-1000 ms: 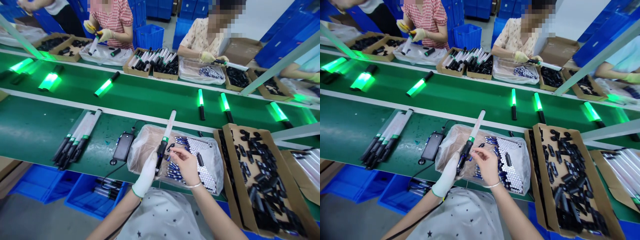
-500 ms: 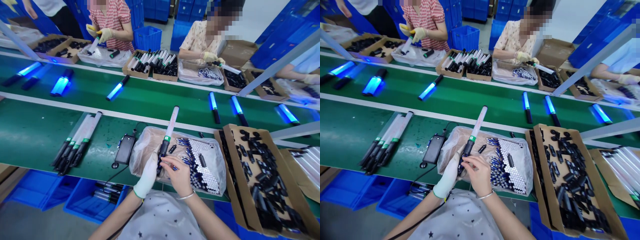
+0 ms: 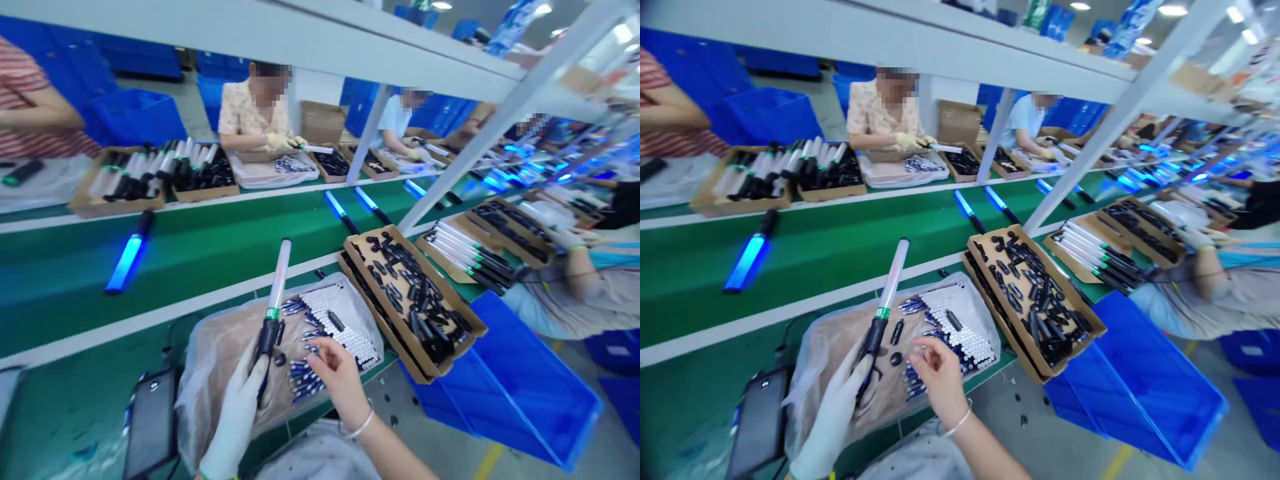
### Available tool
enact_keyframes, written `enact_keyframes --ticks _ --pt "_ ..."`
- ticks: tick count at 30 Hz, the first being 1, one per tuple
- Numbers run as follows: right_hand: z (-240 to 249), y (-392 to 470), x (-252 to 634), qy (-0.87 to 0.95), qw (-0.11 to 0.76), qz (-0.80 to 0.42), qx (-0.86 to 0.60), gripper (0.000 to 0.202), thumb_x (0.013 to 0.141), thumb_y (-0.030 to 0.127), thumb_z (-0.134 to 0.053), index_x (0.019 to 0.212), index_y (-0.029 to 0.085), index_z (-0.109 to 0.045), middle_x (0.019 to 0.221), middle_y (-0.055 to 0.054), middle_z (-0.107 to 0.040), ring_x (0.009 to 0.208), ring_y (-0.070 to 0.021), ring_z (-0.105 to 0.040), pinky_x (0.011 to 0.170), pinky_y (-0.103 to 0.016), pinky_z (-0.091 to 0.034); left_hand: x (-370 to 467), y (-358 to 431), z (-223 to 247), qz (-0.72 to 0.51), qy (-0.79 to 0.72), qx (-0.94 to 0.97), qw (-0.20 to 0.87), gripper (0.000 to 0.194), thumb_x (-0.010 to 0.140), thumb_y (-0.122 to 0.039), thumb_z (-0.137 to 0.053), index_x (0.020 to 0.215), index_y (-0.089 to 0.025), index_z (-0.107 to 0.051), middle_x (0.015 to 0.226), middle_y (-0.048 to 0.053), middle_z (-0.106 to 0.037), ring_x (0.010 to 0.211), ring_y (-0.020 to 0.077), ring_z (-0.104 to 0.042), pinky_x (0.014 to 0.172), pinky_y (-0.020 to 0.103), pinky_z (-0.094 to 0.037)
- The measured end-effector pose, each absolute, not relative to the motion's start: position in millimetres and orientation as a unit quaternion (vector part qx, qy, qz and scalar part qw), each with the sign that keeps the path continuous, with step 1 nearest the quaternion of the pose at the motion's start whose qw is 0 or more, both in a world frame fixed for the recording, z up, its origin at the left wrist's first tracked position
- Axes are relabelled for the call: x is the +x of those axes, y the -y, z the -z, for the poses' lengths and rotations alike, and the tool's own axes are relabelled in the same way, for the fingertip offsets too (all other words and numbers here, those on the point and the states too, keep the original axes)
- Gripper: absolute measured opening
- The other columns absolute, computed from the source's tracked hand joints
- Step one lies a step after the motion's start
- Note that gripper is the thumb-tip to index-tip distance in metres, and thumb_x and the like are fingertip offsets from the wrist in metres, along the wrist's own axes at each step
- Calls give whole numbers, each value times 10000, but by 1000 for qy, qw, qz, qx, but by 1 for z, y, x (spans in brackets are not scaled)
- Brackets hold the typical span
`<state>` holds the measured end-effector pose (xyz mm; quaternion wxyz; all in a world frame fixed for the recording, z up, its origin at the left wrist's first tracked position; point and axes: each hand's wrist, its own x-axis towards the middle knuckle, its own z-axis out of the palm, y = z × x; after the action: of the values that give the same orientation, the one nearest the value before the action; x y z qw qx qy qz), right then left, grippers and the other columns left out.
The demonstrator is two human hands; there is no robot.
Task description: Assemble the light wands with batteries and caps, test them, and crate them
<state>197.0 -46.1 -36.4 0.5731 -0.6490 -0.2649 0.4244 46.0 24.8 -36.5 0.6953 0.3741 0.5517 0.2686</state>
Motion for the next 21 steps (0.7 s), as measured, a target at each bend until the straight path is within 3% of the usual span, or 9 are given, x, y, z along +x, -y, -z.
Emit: enact_keyframes --ticks 6,11,13,16,18,21 --pt "51 113 329 182 538 -318 -759 398 721 512 -716 887 150 -721 590 28 -440 562 -131 -374 533 -249 -294 95 -46 39 -235 -566 351 707 908 590 -520 -790 1380 -202 -475 507 -59 -551 344 71 -405 303 145 -252" --pt "66 95 460 233 495 -272 -792 419 758 518 -651 929 142 -726 623 -14 -571 548 -153 -451 519 -265 -367 164 -50 44 -262 -591 358 673 733 611 -426 -788 1280 -206 -583 707 12 -696 360 89 -481 292 177 -335" --pt "70 65 505 292 460 -258 -798 376 808 472 -595 958 154 -729 697 -43 -643 581 -173 -519 570 -289 -438 195 -47 43 -269 -598 355 666 713 634 -406 -775 1292 -218 -575 763 21 -715 410 111 -548 327 185 -404" --pt "80 1 556 384 382 -196 -817 270 871 290 -502 971 173 -724 895 -78 -710 757 -203 -626 778 -334 -504 236 -44 39 -276 -604 354 659 699 629 -361 -786 1284 -226 -587 874 39 -734 601 165 -672 462 204 -529" --pt "90 -48 580 416 343 -168 -825 277 880 171 -452 975 165 -712 1011 -103 -703 933 -217 -634 920 -348 -469 255 -43 37 -283 -612 352 649 693 620 -354 -794 1274 -228 -599 959 51 -735 713 194 -704 536 218 -568" --pt "107 -110 603 411 323 -177 -834 204 828 113 -544 965 112 -694 1096 -184 -664 1087 -281 -588 997 -406 -423 271 -42 39 -275 -634 344 636 696 645 -373 -784 1299 -242 -583 1012 55 -733 797 223 -718 581 240 -592"
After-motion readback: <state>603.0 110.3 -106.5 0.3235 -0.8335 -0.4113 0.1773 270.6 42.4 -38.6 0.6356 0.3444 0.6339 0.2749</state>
